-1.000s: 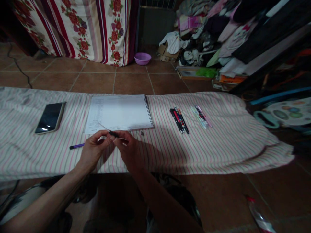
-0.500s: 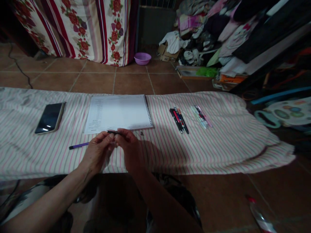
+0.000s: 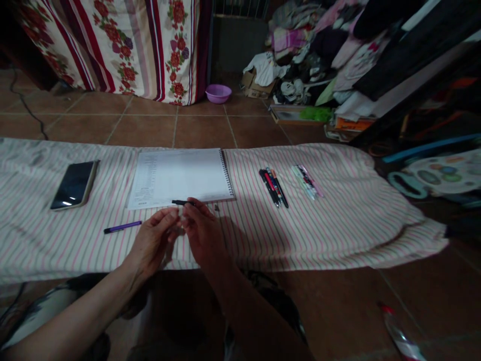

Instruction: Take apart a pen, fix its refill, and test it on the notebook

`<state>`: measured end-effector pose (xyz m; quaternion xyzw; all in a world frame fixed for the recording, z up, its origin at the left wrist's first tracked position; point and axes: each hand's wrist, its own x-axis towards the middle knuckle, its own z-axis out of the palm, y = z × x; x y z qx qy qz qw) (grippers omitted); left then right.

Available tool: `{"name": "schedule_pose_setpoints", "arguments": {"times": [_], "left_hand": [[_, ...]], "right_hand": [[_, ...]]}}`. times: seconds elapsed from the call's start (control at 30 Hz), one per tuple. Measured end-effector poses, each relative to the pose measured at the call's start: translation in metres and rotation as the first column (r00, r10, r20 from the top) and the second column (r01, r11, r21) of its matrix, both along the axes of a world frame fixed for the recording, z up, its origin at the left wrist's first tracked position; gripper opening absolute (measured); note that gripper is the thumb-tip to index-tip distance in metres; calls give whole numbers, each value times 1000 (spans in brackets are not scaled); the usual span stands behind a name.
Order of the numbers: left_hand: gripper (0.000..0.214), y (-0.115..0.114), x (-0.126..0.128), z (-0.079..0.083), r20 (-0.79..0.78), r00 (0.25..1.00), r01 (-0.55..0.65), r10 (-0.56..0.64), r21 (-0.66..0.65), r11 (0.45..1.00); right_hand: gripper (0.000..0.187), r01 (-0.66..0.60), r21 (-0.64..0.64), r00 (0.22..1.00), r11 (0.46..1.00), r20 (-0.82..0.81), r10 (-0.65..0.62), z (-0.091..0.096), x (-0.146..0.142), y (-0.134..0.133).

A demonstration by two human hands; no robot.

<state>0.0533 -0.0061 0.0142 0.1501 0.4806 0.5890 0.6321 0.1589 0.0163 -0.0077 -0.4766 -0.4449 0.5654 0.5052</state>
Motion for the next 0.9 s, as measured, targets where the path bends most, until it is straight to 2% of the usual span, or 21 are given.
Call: {"name": "schedule_pose_setpoints", "arguments": {"times": [0.1, 0.27, 0.5, 0.6, 0.7, 0.8, 0.9], "left_hand": [[29, -12, 0, 0, -98, 994, 53, -56, -33, 998], [30, -26, -1, -1, -225, 957, 190, -184, 6, 982], [28, -27, -10, 2, -282, 947, 165, -151, 27, 986], [26, -22, -22, 8, -351, 932, 109, -84, 51, 993], [23, -14, -44, 13, -476, 876, -25, 83, 129, 991], [23, -7, -71, 13, -541, 820, -97, 186, 189, 977], [20, -3, -89, 5, -644, 735, -93, 210, 212, 973]], "right_hand": [[22, 37, -61, 998, 997, -46, -40, -4, -3, 5], [16, 56, -64, 998, 996, -29, -58, -1, -2, 6], [21, 89, -215, 972, 972, -195, -132, 6, -6, 3], [24, 95, -233, 956, 968, -249, -153, 7, -5, 4], [30, 129, -255, 939, 958, -278, -201, 9, -2, 4], [30, 188, -251, 949, 949, -203, -242, 10, -3, 6], [27, 240, -137, 966, 961, -61, -250, 12, -7, 7]]}}
